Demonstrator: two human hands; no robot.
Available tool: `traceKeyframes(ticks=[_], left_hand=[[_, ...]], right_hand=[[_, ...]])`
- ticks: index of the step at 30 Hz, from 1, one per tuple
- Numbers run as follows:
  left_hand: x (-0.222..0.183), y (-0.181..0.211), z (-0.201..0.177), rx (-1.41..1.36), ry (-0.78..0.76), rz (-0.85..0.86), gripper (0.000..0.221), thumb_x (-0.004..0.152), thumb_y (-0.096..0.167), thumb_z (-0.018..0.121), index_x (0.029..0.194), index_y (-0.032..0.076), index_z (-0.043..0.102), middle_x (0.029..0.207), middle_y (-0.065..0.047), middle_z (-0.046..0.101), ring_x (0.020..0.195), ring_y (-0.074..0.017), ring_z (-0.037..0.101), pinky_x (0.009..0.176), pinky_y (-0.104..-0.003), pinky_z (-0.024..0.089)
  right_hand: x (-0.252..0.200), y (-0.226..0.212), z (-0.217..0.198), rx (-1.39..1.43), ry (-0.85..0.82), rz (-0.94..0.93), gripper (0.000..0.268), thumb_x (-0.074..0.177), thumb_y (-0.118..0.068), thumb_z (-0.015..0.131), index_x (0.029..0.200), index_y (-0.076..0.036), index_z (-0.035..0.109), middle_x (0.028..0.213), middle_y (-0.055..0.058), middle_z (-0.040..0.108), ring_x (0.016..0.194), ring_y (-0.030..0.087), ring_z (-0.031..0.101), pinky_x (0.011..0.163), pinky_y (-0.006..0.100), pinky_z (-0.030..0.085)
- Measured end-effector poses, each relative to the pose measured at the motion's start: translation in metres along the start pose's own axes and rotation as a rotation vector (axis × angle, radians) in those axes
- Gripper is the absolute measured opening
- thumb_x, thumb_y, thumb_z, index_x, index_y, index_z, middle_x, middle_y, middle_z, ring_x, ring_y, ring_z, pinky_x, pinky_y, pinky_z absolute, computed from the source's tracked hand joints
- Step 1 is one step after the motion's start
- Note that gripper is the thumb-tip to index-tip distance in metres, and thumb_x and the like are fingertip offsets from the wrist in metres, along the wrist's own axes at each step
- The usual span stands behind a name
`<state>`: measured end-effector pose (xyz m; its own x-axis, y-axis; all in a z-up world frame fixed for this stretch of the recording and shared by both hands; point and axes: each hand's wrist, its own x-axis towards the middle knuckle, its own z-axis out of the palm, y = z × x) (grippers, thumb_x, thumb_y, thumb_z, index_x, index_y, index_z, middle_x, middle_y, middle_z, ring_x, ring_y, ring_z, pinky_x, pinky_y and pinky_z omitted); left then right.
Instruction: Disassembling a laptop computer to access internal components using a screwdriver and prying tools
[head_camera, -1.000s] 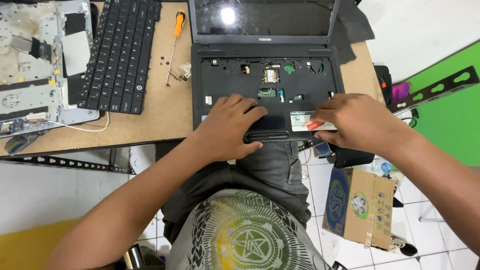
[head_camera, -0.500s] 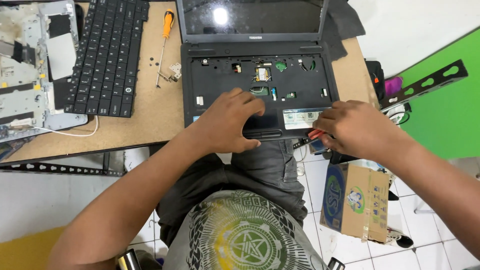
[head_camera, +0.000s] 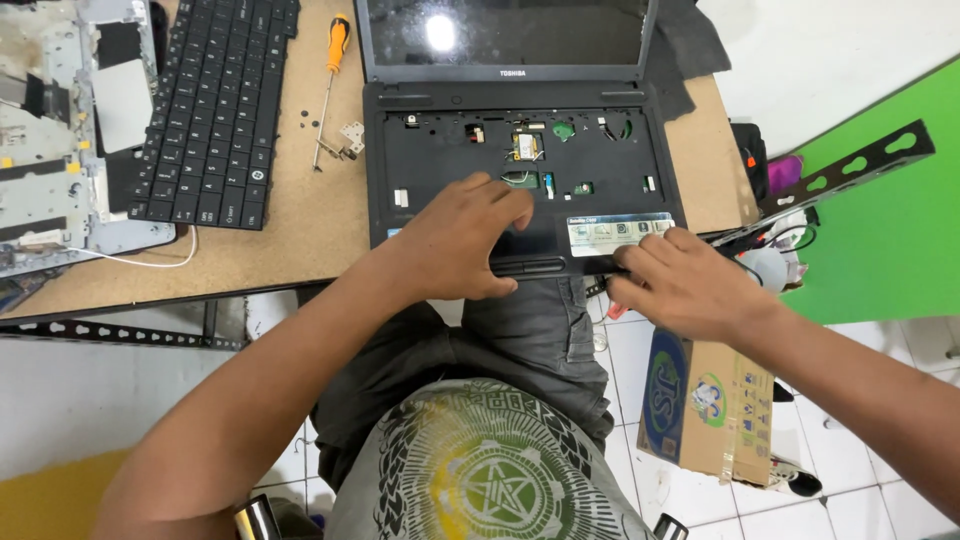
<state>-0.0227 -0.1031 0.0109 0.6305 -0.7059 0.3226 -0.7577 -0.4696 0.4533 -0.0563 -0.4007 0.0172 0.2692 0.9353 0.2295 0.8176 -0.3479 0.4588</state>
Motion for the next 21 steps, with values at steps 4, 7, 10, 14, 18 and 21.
traceKeyframes(ticks=[4, 7, 10, 14, 18, 21], left_hand=[[0.001, 0.004, 0.002, 0.082, -0.01, -0.01, 0.065, 0.055, 0.035, 0.083, 0.106, 0.012, 0.052, 0.094, -0.012, 0.059, 0.091, -0.0325, 0.056, 0.077, -0.044, 0.046], [0.0, 0.004, 0.004, 0.096, 0.003, -0.011, 0.062, 0.052, 0.034, 0.082, 0.101, 0.014, 0.051, 0.094, -0.012, 0.058, 0.091, -0.0315, 0.055, 0.076, -0.044, 0.046], [0.002, 0.005, 0.007, 0.126, 0.003, 0.006, 0.062, 0.05, 0.034, 0.082, 0.099, 0.014, 0.049, 0.095, -0.015, 0.058, 0.09, -0.0338, 0.055, 0.078, -0.046, 0.046], [0.004, 0.008, 0.004, 0.147, -0.032, 0.006, 0.059, 0.051, 0.032, 0.08, 0.098, 0.014, 0.049, 0.096, -0.016, 0.058, 0.092, -0.0337, 0.055, 0.08, -0.045, 0.046], [0.005, 0.009, 0.006, 0.163, -0.041, -0.013, 0.06, 0.051, 0.034, 0.08, 0.098, 0.014, 0.049, 0.098, -0.015, 0.058, 0.095, -0.034, 0.055, 0.083, -0.045, 0.046], [0.003, 0.007, 0.007, 0.14, -0.036, -0.027, 0.06, 0.05, 0.033, 0.081, 0.098, 0.014, 0.049, 0.099, -0.016, 0.058, 0.096, -0.035, 0.056, 0.083, -0.045, 0.046]], right_hand=[[0.003, -0.001, 0.001, 0.031, 0.103, -0.02, 0.013, 0.094, -0.01, 0.045, 0.082, -0.014, 0.048, 0.08, 0.009, 0.044, 0.064, 0.027, 0.045, 0.058, 0.038, 0.036], [0.0, -0.001, 0.004, 0.039, 0.153, -0.053, 0.012, 0.094, -0.011, 0.046, 0.082, -0.014, 0.047, 0.081, 0.008, 0.044, 0.063, 0.025, 0.043, 0.058, 0.038, 0.034], [-0.002, 0.001, 0.003, 0.06, 0.191, -0.061, 0.014, 0.094, -0.012, 0.048, 0.08, -0.013, 0.046, 0.08, 0.01, 0.044, 0.061, 0.026, 0.042, 0.056, 0.036, 0.036], [-0.006, 0.001, 0.008, 0.054, 0.234, -0.093, 0.016, 0.093, -0.009, 0.05, 0.078, -0.013, 0.044, 0.079, 0.011, 0.044, 0.06, 0.025, 0.041, 0.055, 0.036, 0.037], [-0.005, 0.0, 0.002, 0.048, 0.238, -0.089, 0.015, 0.093, -0.01, 0.053, 0.08, -0.012, 0.045, 0.081, 0.012, 0.047, 0.06, 0.025, 0.043, 0.056, 0.035, 0.04], [-0.007, 0.005, 0.001, 0.063, 0.217, -0.083, 0.014, 0.093, -0.014, 0.054, 0.081, -0.012, 0.046, 0.083, 0.011, 0.048, 0.061, 0.025, 0.047, 0.055, 0.035, 0.041]])
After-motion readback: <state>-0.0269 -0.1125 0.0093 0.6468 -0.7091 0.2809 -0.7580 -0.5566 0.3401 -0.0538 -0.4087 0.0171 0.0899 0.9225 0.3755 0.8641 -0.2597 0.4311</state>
